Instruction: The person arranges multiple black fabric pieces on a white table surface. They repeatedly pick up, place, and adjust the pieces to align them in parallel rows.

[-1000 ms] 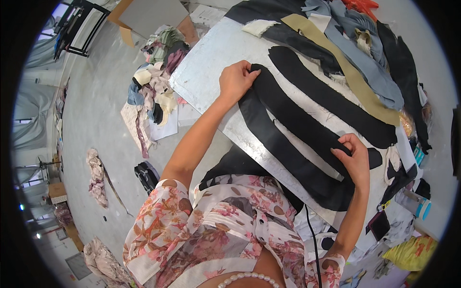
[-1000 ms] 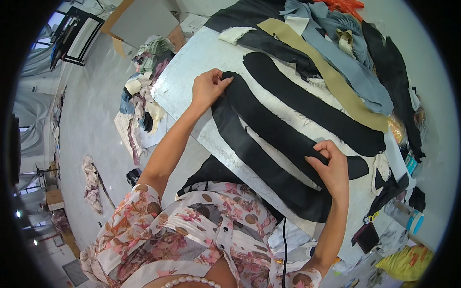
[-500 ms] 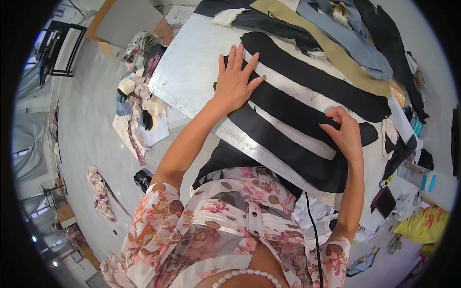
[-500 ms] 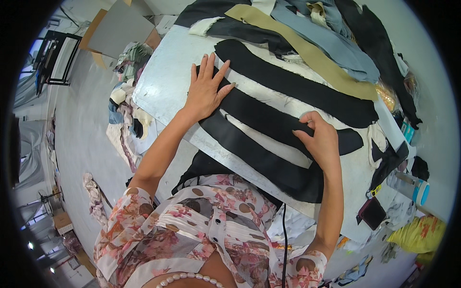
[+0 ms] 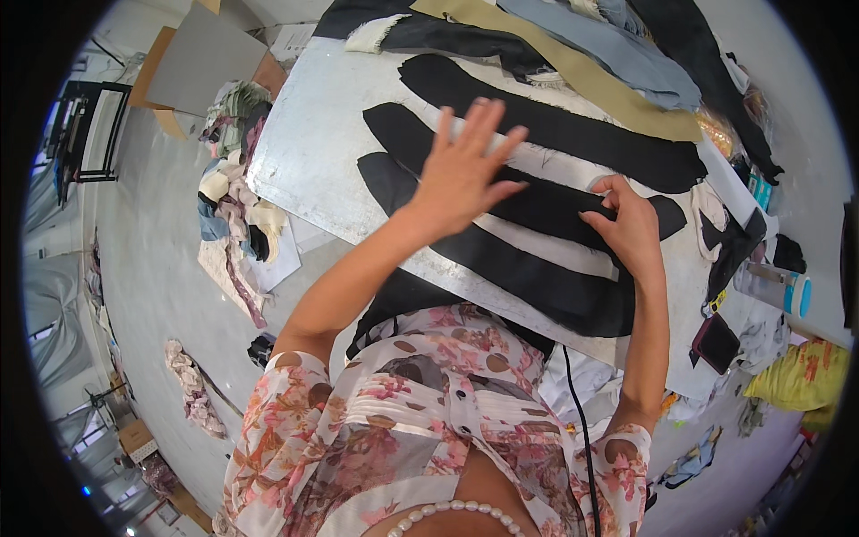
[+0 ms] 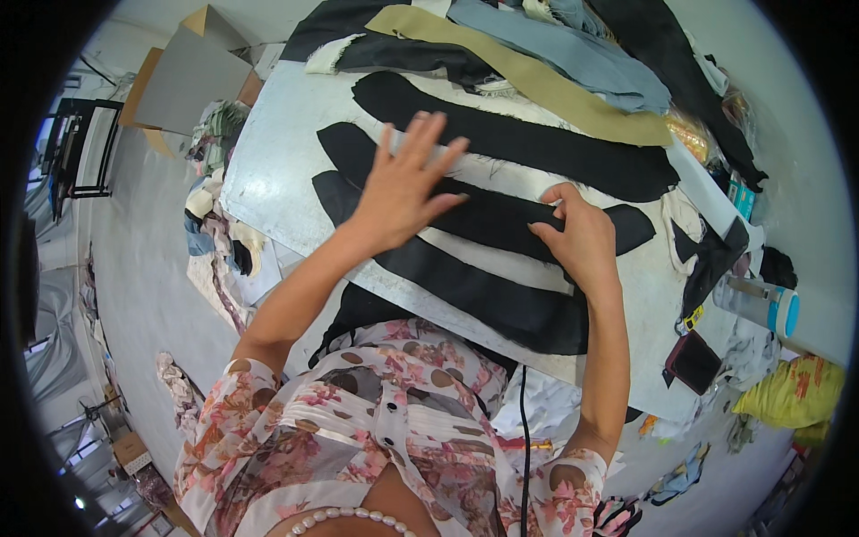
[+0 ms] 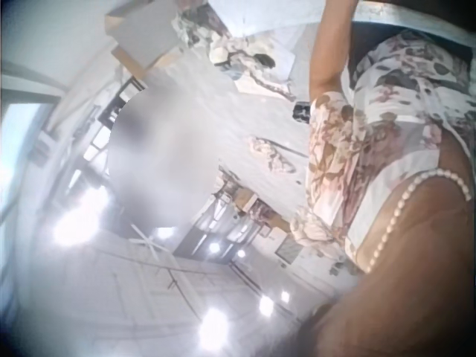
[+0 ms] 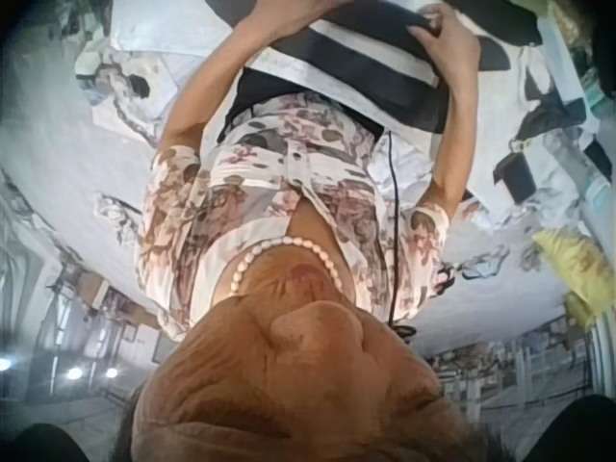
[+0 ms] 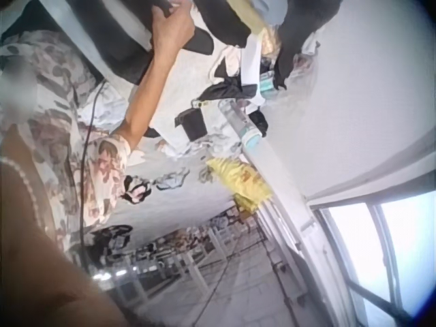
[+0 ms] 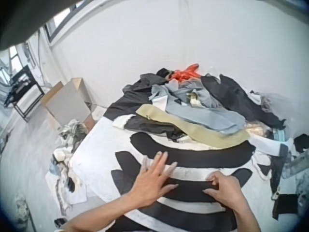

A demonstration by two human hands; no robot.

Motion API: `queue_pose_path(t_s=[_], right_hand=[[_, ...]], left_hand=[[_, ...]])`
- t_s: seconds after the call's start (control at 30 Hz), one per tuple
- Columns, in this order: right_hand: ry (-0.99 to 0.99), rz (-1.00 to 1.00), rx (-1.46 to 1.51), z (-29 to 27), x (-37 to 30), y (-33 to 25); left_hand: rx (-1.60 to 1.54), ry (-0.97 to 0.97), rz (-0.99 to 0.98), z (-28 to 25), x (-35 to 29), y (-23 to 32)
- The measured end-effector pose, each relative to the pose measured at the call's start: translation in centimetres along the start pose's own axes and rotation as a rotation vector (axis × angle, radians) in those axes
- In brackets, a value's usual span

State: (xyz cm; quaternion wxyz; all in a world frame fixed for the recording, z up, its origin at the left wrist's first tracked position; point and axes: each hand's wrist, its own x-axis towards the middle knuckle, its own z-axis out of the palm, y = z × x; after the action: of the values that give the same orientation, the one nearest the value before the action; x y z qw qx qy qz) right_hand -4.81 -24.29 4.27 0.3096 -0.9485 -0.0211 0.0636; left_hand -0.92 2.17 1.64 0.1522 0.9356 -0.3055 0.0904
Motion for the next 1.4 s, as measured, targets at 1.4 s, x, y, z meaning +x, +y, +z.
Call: queue_pose_path(t_s=[1.4], right_hand=[[0.447,0.206,0.028,-5.3,-2.5,7.1]], left_hand=[[-0.055,-0.135,0.288,5.2,3.2,7.6]])
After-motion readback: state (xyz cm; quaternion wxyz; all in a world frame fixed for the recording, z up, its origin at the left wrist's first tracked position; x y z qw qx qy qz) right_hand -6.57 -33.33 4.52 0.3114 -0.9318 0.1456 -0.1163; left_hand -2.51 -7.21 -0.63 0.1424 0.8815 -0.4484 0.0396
